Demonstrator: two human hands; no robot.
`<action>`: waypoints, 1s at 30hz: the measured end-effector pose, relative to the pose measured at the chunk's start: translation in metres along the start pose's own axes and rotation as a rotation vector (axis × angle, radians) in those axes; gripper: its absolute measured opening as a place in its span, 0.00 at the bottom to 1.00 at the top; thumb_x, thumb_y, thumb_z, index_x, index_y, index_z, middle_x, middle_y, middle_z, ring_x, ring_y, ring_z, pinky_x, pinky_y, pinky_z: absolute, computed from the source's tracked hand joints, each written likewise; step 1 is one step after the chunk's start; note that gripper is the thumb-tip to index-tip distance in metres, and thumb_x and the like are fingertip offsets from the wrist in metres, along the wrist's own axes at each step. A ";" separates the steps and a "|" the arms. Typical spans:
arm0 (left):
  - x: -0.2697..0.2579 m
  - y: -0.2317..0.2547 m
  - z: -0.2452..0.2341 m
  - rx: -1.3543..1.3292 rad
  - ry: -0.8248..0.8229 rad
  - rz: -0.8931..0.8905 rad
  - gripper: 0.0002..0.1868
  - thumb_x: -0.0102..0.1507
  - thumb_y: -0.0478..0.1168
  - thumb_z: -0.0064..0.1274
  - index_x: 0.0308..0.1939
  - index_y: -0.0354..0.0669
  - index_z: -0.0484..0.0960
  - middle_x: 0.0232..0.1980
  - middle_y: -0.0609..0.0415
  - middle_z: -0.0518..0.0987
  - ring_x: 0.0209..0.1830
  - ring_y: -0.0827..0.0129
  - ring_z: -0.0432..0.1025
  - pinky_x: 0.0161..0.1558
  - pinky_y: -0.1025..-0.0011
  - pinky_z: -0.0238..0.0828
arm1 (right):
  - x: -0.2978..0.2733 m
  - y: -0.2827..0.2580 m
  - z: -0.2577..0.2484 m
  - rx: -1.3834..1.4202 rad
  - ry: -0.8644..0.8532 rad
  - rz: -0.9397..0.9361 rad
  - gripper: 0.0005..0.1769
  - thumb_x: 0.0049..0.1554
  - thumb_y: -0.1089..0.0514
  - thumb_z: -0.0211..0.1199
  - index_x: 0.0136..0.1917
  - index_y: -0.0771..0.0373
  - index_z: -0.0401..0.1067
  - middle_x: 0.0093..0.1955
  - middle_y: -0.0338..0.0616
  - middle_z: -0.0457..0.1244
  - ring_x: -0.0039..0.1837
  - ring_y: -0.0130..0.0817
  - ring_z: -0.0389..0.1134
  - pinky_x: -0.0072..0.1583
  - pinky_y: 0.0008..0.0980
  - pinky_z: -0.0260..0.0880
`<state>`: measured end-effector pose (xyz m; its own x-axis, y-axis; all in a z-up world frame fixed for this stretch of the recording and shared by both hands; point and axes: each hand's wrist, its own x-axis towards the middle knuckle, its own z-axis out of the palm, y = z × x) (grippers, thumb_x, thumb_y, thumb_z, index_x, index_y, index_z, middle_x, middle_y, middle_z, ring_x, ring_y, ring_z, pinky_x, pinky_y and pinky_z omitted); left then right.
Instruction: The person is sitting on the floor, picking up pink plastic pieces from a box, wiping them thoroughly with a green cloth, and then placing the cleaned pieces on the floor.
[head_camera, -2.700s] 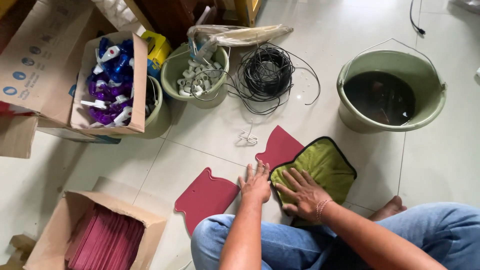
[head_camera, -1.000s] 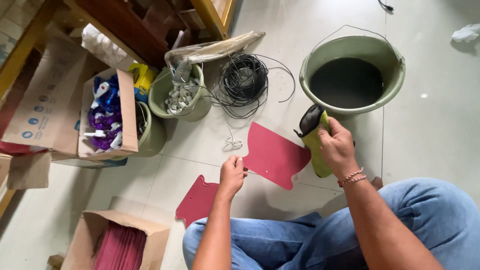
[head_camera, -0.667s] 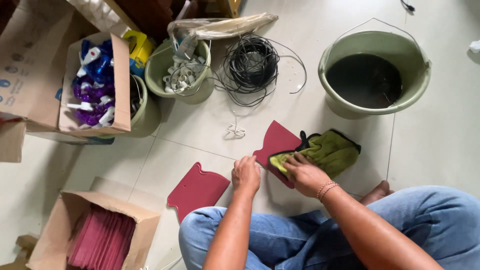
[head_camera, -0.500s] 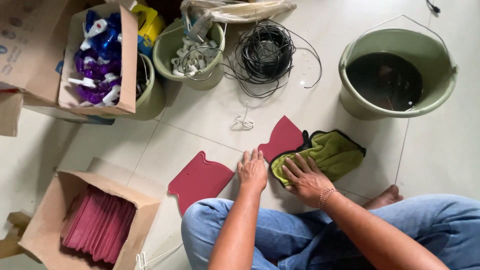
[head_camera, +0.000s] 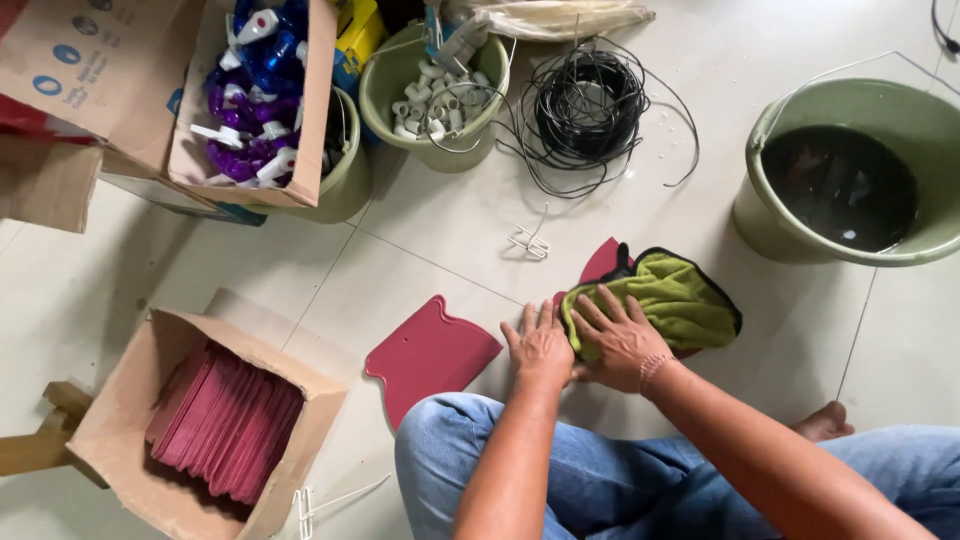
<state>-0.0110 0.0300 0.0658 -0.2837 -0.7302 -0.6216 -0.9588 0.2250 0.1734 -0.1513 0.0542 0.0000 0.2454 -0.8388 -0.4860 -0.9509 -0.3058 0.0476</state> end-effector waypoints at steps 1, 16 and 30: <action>0.017 -0.006 0.010 -0.001 0.010 0.002 0.33 0.71 0.39 0.36 0.82 0.46 0.50 0.87 0.59 0.44 0.86 0.55 0.34 0.74 0.27 0.29 | -0.010 0.003 0.000 -0.007 0.007 0.003 0.61 0.52 0.11 0.45 0.84 0.45 0.40 0.87 0.39 0.35 0.87 0.53 0.29 0.79 0.59 0.38; 0.043 -0.013 0.043 0.099 0.029 -0.001 0.32 0.72 0.38 0.28 0.82 0.50 0.48 0.86 0.59 0.45 0.86 0.56 0.35 0.72 0.27 0.35 | -0.025 0.008 0.023 0.007 -0.106 -0.049 0.58 0.53 0.12 0.45 0.85 0.38 0.34 0.88 0.33 0.33 0.87 0.47 0.29 0.80 0.61 0.36; 0.052 -0.009 0.048 0.094 0.070 0.012 0.34 0.69 0.33 0.29 0.82 0.51 0.51 0.86 0.55 0.48 0.85 0.52 0.38 0.71 0.29 0.41 | -0.010 0.042 0.055 -0.147 0.099 -0.277 0.50 0.56 0.18 0.47 0.81 0.45 0.49 0.85 0.30 0.40 0.86 0.41 0.29 0.82 0.57 0.24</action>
<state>-0.0160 0.0210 -0.0047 -0.2981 -0.7695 -0.5648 -0.9509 0.2909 0.1056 -0.2042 0.0746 -0.0411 0.5150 -0.7522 -0.4111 -0.8098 -0.5842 0.0544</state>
